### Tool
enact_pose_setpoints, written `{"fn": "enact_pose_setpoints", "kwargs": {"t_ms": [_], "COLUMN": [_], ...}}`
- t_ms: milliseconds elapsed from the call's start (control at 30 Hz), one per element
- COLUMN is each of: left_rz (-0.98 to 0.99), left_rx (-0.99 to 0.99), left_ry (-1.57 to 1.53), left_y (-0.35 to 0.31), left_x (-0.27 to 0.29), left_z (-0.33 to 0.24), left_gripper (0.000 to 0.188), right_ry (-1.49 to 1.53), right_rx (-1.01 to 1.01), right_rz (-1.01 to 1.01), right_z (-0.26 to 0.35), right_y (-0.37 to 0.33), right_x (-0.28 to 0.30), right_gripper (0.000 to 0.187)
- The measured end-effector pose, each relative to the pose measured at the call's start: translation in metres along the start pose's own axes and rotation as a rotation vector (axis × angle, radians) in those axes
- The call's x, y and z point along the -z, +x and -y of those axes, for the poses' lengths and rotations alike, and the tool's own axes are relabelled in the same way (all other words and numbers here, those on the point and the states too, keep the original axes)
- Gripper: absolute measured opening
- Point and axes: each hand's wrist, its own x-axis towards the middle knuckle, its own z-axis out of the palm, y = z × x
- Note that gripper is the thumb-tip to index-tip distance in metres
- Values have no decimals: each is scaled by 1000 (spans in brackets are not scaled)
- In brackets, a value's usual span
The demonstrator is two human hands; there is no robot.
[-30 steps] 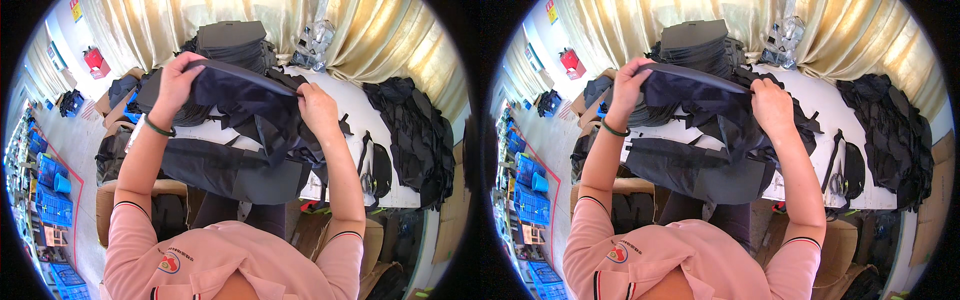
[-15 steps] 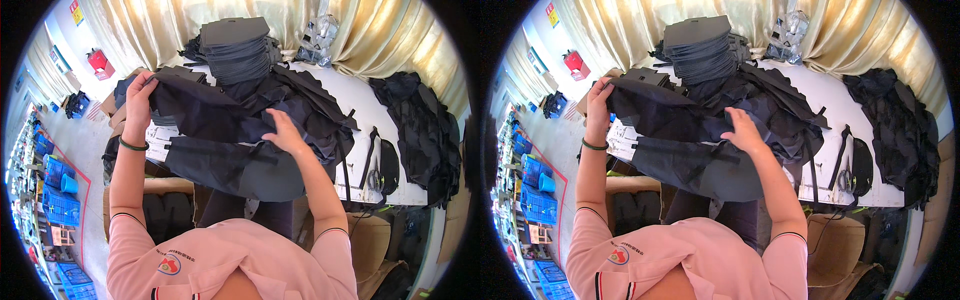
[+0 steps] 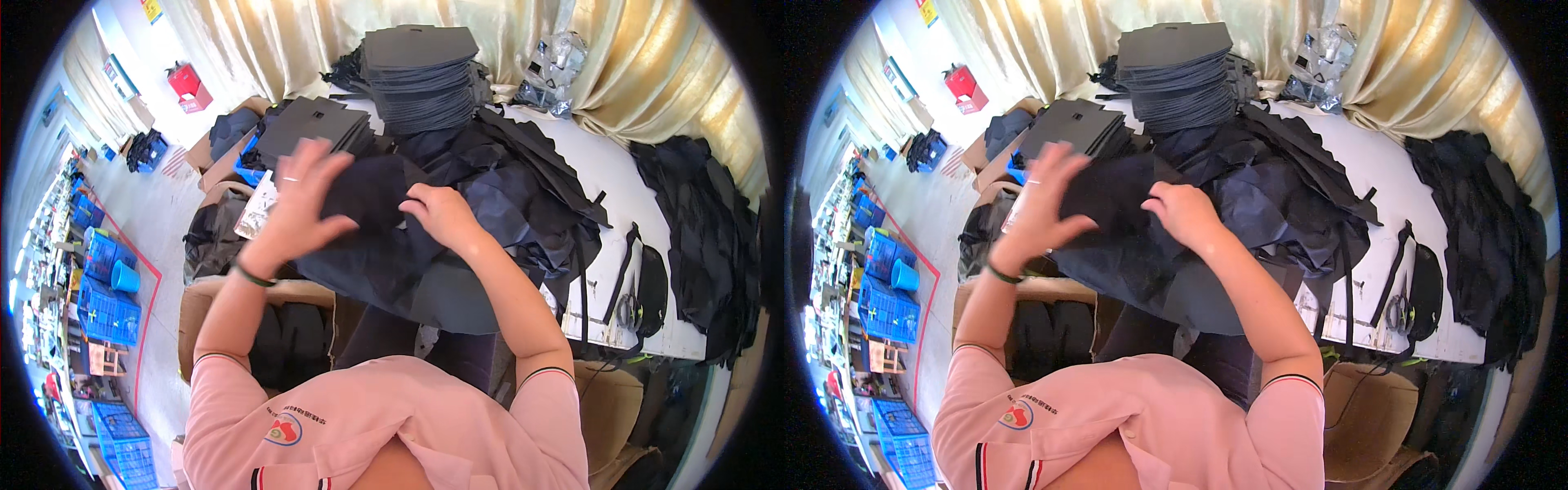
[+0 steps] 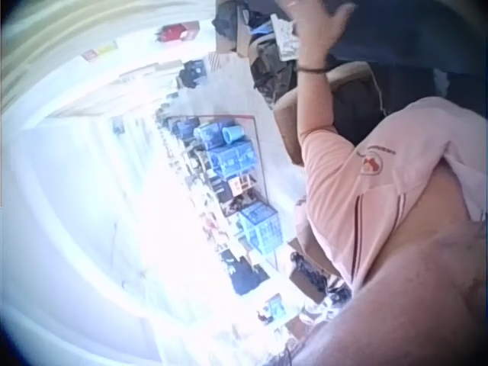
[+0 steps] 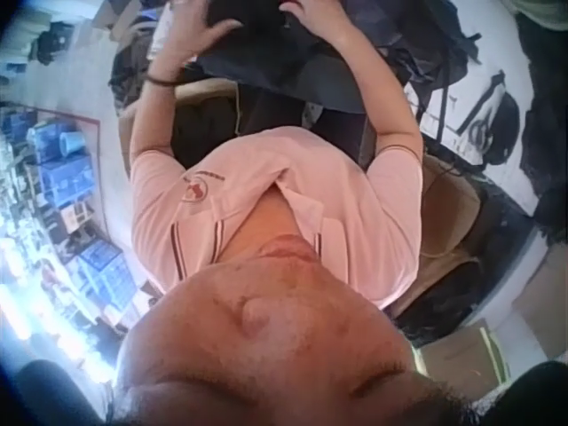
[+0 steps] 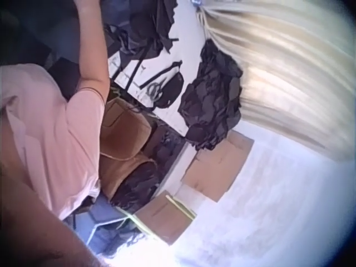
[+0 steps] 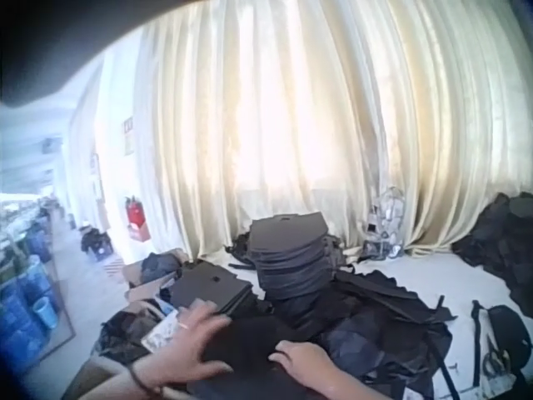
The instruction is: Inspecting black fabric bags and packing them into cardboard boxes.
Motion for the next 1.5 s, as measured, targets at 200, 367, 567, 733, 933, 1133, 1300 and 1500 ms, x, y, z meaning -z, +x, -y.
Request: {"fn": "enact_pose_setpoints", "kwargs": {"t_ms": [200,367,567,733,933,1133,1300,1500], "left_rz": [-126,-181,-73,86,338,743,830,719], "left_rx": [-152,-127,16,75,108,362,209,253], "left_ry": [-252,-239,-265,-312,-431,-549,-417,-365], "left_y": [1,-12,-29,-48,-72,-53,-21,-12], "left_x": [-94,-96,-70,-57,-10,13,-40,-127], "left_z": [-28,3,33,66,112,127,129,129], "left_gripper": [42,40,35,37,26,24,30,28], "right_ry": [93,203,424,522,644,668,279,-268], "right_rx": [136,58,20,17,-116,-534,-529,-423], "right_rz": [107,342,509,534,528,412,276,151], "right_z": [77,80,94,90,70,28,-47,-97], "right_y": [-38,-83,-121,-132,-155,-172,-177,-179], "right_x": [24,49,78,96,131,133,96,70], "right_gripper": [20,17,14,13,14,16,17,23]}}
